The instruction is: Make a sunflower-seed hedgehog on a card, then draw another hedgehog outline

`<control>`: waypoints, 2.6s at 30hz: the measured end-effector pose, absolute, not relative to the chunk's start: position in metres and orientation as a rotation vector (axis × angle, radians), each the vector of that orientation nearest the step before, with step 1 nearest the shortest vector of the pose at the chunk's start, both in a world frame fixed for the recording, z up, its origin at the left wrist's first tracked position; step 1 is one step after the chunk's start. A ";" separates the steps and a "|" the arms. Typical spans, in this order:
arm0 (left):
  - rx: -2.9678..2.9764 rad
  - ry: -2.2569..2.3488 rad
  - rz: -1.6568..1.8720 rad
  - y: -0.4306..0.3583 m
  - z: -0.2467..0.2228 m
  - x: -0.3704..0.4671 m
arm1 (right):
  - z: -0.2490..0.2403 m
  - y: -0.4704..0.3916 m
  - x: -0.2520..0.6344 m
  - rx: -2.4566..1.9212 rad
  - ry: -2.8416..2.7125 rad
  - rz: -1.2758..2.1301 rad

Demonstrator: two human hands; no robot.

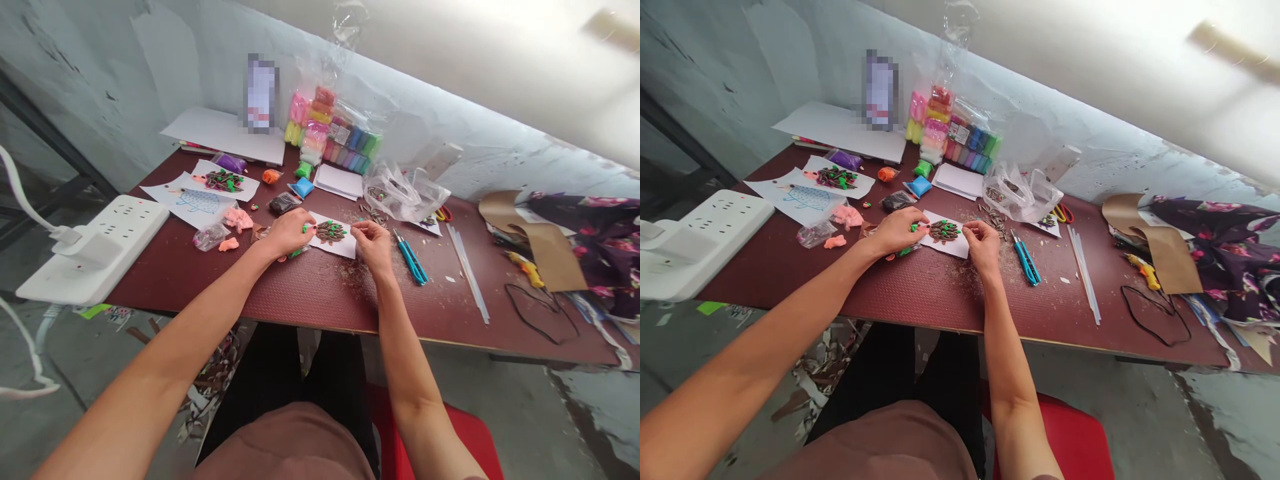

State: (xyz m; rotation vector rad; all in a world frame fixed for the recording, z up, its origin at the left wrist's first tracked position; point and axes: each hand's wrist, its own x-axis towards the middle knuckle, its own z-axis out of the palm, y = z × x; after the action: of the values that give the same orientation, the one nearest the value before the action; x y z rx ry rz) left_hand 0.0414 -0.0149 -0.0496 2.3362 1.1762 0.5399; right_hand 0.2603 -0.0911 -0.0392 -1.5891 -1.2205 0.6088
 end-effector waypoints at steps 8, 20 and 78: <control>2.343 1.173 0.537 -0.015 -0.050 0.042 | -0.042 -0.100 0.259 -1.593 -1.173 0.579; 2.356 1.173 0.549 -0.015 -0.052 0.042 | -0.045 -0.111 0.249 -1.736 -1.332 0.451; 2.321 1.209 0.516 -0.019 -0.047 0.045 | -0.053 -0.104 0.234 -1.884 -1.623 0.156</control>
State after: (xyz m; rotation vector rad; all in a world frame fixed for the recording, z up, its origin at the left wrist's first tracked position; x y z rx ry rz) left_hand 0.0454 -0.0192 -0.0468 2.3214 1.2088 0.5160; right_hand 0.2336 -0.1036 -0.0530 -1.8841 -1.6228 0.1559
